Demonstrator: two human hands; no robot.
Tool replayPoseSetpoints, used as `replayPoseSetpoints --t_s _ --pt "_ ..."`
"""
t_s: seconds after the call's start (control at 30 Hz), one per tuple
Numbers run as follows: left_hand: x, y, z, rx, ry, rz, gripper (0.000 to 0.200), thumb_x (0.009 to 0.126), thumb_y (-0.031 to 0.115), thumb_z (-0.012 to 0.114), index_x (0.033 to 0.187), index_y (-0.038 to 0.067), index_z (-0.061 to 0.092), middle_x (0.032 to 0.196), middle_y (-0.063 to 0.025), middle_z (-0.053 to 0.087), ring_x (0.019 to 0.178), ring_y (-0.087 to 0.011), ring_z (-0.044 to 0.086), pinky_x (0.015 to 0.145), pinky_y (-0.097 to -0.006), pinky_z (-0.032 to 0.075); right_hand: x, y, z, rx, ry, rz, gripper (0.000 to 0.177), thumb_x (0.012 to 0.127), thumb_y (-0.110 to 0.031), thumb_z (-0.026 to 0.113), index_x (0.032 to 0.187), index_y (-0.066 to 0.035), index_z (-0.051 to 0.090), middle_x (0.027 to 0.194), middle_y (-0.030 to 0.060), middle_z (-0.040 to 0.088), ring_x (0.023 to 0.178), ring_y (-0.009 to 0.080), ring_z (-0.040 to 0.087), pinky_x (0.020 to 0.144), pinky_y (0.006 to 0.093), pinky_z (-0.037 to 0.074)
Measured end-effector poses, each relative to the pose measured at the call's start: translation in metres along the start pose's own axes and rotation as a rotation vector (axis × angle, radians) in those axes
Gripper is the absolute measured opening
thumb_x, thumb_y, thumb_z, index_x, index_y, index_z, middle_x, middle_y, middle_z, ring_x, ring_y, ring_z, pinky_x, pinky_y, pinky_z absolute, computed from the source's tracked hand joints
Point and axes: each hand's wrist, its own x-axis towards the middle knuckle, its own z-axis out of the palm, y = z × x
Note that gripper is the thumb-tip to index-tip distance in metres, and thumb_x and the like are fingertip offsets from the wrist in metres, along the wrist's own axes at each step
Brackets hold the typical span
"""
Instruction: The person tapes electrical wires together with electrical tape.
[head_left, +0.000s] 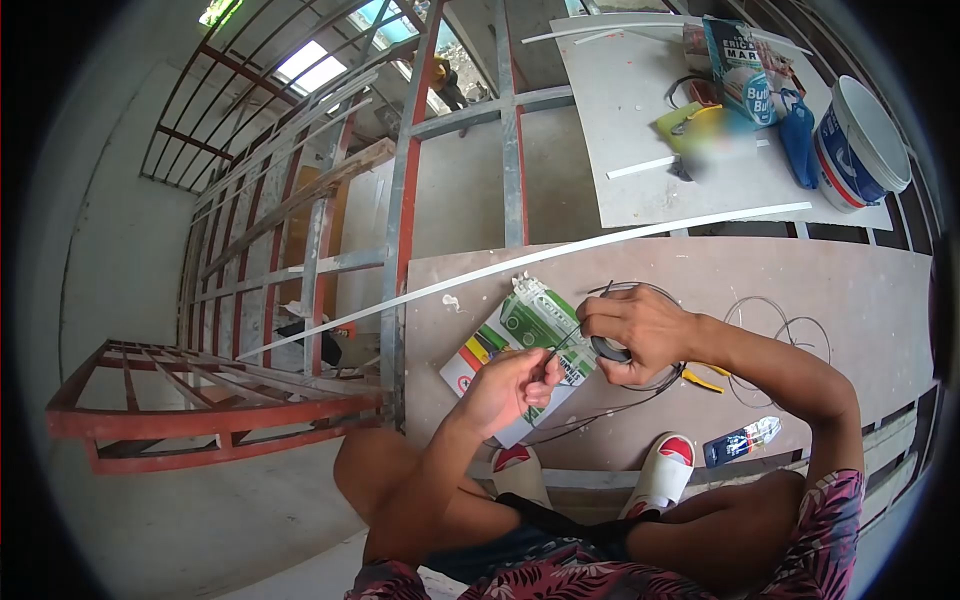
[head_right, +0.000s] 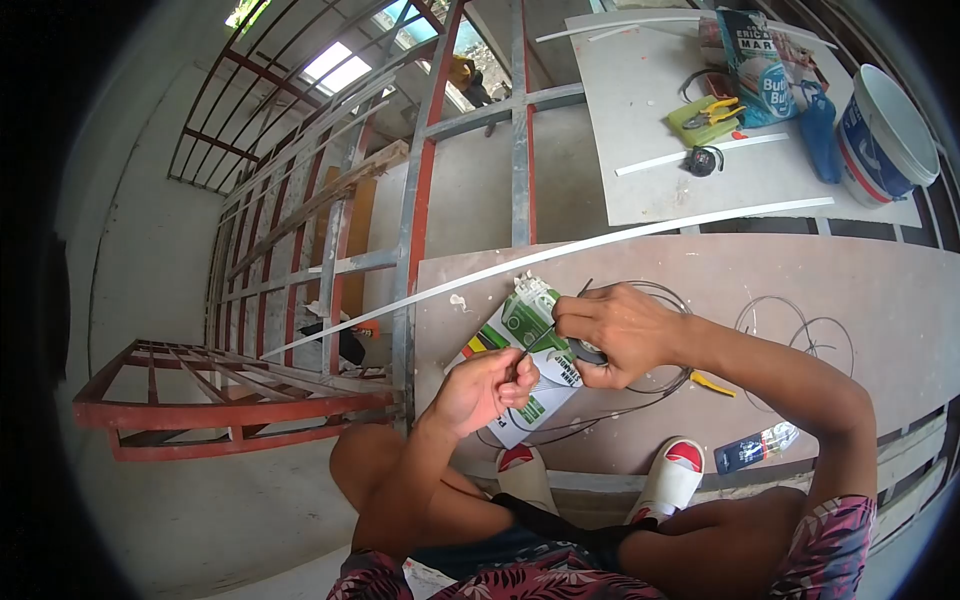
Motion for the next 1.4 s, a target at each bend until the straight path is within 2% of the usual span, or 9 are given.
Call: replayPoseSetpoints --t_s 0.07,0.23,0.37,0.57,0.73,0.87,1.1,1.23,1.4 --pt "-0.001 -0.002 0.002 0.045 -0.010 0.018 0.019 0.098 0.020 0.048 0.096 0.003 0.056 0.087 -0.0013 0.052 0.069 -0.0064 0.041 0.066 -0.0217 0.036 0.001 0.000 0.001 0.007 0.002 -0.004 0.031 0.066 -0.022 0.065 0.088 -0.003 0.055 0.083 0.0106 0.053 0.061 0.0319 0.056 0.056 0.0399 0.049" --pt "0.002 -0.016 0.032 1.399 0.535 0.673 0.019 0.085 0.009 0.068 0.100 -0.001 0.061 0.080 -0.0045 0.055 0.059 -0.0134 0.048 0.054 -0.0257 0.040 0.003 -0.001 0.001 0.035 -0.019 0.049 0.031 0.065 -0.022 0.065 0.088 -0.003 0.056 0.084 0.0105 0.054 0.061 0.0320 0.056 0.055 0.0404 0.048" --pt "0.006 -0.020 0.020 1.470 0.597 0.911 0.017 0.085 0.007 0.069 0.099 -0.001 0.066 0.080 -0.0088 0.059 0.060 -0.0147 0.050 0.052 -0.0268 0.040 0.001 0.001 0.007 0.021 -0.041 0.060 0.032 0.066 -0.022 0.065 0.089 -0.003 0.056 0.085 0.0110 0.054 0.060 0.0320 0.056 0.054 0.0405 0.048" --pt "0.008 -0.020 -0.010 0.538 0.496 0.209 0.027 0.098 0.017 0.051 0.103 -0.008 0.060 0.079 -0.0007 0.054 0.057 -0.0032 0.037 0.052 -0.0189 0.033 -0.043 0.021 0.031 0.037 0.154 0.133 0.032 0.074 -0.025 0.063 0.096 -0.004 0.053 0.093 0.0145 0.055 0.068 0.0350 0.058 0.059 0.0425 0.050" --pt "0.005 -0.016 -0.012 0.259 0.551 0.239 0.025 0.096 0.014 0.050 0.101 -0.007 0.063 0.077 -0.0001 0.053 0.058 -0.0048 0.040 0.053 -0.0204 0.032 -0.163 0.135 0.072 0.071 0.286 0.832 0.035 0.080 -0.026 0.065 0.099 0.001 0.054 0.099 0.0231 0.054 0.089 0.0387 0.056 0.079 0.0447 0.047" --pt "0.004 -0.020 -0.001 0.282 0.575 0.238 0.030 0.097 0.019 0.052 0.104 -0.008 0.063 0.078 0.0009 0.052 0.058 -0.0049 0.038 0.053 -0.0200 0.033 -0.230 0.187 0.081 -0.251 -0.127 1.127 0.045 0.081 -0.028 0.066 0.111 0.002 0.049 0.106 0.0238 0.052 0.102 0.0416 0.050 0.088 0.0486 0.043" --pt "0.000 -0.021 0.019 0.859 0.564 0.303 0.039 0.099 0.031 0.053 0.108 -0.005 0.067 0.074 0.0008 0.056 0.058 -0.0020 0.037 0.051 -0.0177 0.029 -0.170 0.159 0.048 -0.665 0.016 0.736 0.049 0.084 -0.028 0.062 0.121 0.000 0.048 0.114 0.0230 0.050 0.113 0.0399 0.046 0.094 0.0459 0.041" --pt "-0.002 -0.022 0.022 0.933 0.549 0.281 0.037 0.099 0.029 0.053 0.109 -0.003 0.068 0.075 0.0000 0.057 0.059 -0.0016 0.036 0.052 -0.0180 0.029 -0.056 0.071 0.005 -0.098 0.371 0.408 0.035 0.086 -0.020 0.062 0.114 0.000 0.054 0.117 0.0198 0.053 0.112 0.0373 0.049 0.096 0.0448 0.039" --pt "0.001 -0.030 0.011 0.759 0.462 0.310 0.036 0.098 0.026 0.053 0.113 -0.005 0.064 0.083 -0.0014 0.058 0.064 -0.0025 0.038 0.056 -0.0185 0.032 0.003 -0.017 0.007 0.211 0.060 0.173 0.022 0.086 -0.014 0.064 0.103 0.000 0.061 0.093 0.0186 0.061 0.088 0.0389 0.058 0.081 0.0434 0.047"
